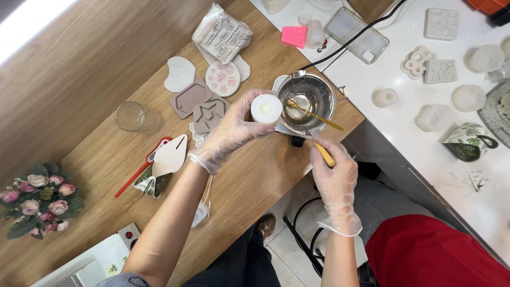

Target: Shaping and cleaning a small round wax object using a sculpting tool.

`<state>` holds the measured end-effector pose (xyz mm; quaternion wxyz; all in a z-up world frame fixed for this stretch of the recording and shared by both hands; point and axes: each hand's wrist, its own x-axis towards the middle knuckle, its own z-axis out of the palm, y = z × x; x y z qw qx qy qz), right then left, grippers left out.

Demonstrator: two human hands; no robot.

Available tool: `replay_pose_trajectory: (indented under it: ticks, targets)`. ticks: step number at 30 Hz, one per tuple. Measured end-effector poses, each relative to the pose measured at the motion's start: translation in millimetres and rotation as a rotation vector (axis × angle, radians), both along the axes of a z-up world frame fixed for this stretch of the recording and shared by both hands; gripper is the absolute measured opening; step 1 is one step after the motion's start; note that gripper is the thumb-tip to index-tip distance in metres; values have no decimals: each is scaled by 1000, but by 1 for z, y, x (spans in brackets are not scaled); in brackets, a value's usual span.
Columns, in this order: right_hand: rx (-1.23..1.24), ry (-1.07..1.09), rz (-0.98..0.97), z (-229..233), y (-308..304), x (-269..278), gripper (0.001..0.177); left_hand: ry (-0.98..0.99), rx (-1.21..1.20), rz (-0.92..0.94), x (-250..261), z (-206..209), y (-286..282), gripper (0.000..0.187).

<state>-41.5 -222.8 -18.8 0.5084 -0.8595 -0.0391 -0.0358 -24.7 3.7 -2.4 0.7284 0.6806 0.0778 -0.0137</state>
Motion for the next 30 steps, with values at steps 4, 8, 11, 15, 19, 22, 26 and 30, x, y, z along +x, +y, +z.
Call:
replay_pose_trajectory:
  ticks: [4, 8, 11, 15, 19, 22, 26, 30]
  targets:
    - [240, 69, -126, 1, 0, -1, 22, 6, -30, 4, -2, -3, 3, 70]
    - [274, 104, -140, -5, -2, 11, 19, 0, -32, 10, -7, 5, 4, 70]
    - [31, 64, -105, -1, 1, 23, 19, 20, -44, 28, -12, 10, 6, 69]
    - [-457, -113, -5, -25, 0, 43, 14, 20, -35, 28, -16, -3, 8, 69]
    - [-542, -209, 51, -32, -1, 48, 13, 54, -48, 35, -19, 3, 11, 69]
    - [-575, -203, 59, -30, -1, 48, 14, 55, -48, 36, -21, 4, 12, 68]
    - [-531, -153, 67, -21, 1, 50, 13, 67, -49, 31, -19, -3, 14, 67]
    - [-597, -150, 71, -17, 0, 51, 15, 71, -52, 26, -17, -9, 12, 67]
